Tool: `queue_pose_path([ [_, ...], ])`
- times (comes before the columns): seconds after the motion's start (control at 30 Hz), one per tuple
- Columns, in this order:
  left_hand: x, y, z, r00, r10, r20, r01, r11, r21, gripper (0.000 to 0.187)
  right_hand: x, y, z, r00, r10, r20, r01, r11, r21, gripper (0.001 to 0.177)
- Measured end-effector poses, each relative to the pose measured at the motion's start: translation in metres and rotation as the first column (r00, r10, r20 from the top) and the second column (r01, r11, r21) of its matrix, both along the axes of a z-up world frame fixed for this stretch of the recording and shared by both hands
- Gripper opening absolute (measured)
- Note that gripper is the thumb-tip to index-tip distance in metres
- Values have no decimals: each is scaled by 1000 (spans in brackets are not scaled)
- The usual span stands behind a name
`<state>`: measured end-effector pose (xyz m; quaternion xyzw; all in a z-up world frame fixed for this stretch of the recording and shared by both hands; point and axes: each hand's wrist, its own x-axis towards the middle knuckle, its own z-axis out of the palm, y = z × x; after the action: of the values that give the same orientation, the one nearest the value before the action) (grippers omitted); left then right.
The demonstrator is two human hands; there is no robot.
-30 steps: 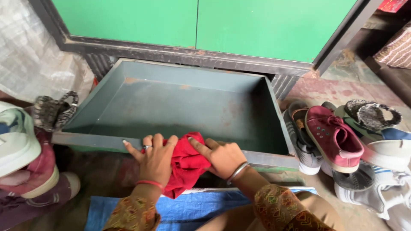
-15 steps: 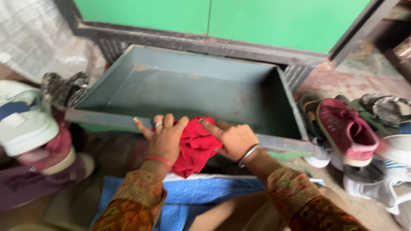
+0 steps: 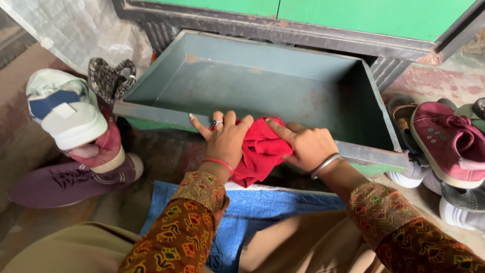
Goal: The person removes multiple pairs of shoes from a green metal drawer, places them on the floor, then wipes the drawer interior with a red cloth. The person then wipes one shoe with the cloth.
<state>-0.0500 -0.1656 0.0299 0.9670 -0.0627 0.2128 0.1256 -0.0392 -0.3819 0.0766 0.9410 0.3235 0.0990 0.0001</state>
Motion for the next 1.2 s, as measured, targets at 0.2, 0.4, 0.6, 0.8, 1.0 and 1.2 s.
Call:
queue_pose_path([
  [0.2,4,2,10,996,-34,83,33,999,21,26,0,0,16,999,9,37,-8,1000,-11,96],
  [0.4,6,1,5,979,-39,199,39,999,4,34,2,-3,13,991,61,119,-64,998,22,96],
  [0.6,4,6,-25,974,-67,219,66,998,11,50,-2,1,-7,990,76,119,-80,996,31,91],
  [0.8,5,9,-36,985,-78,154,84,996,-31,46,1,1,-21,996,42,79,-49,995,83,72],
  [1.0,1,10,-44,984,-88,155,87,996,13,41,0,0,-31,993,75,93,-85,989,117,74],
  [1.2,-1,11,-52,990,-93,103,82,991,106,39,-6,-1,-35,996,70,55,-77,987,139,83],
])
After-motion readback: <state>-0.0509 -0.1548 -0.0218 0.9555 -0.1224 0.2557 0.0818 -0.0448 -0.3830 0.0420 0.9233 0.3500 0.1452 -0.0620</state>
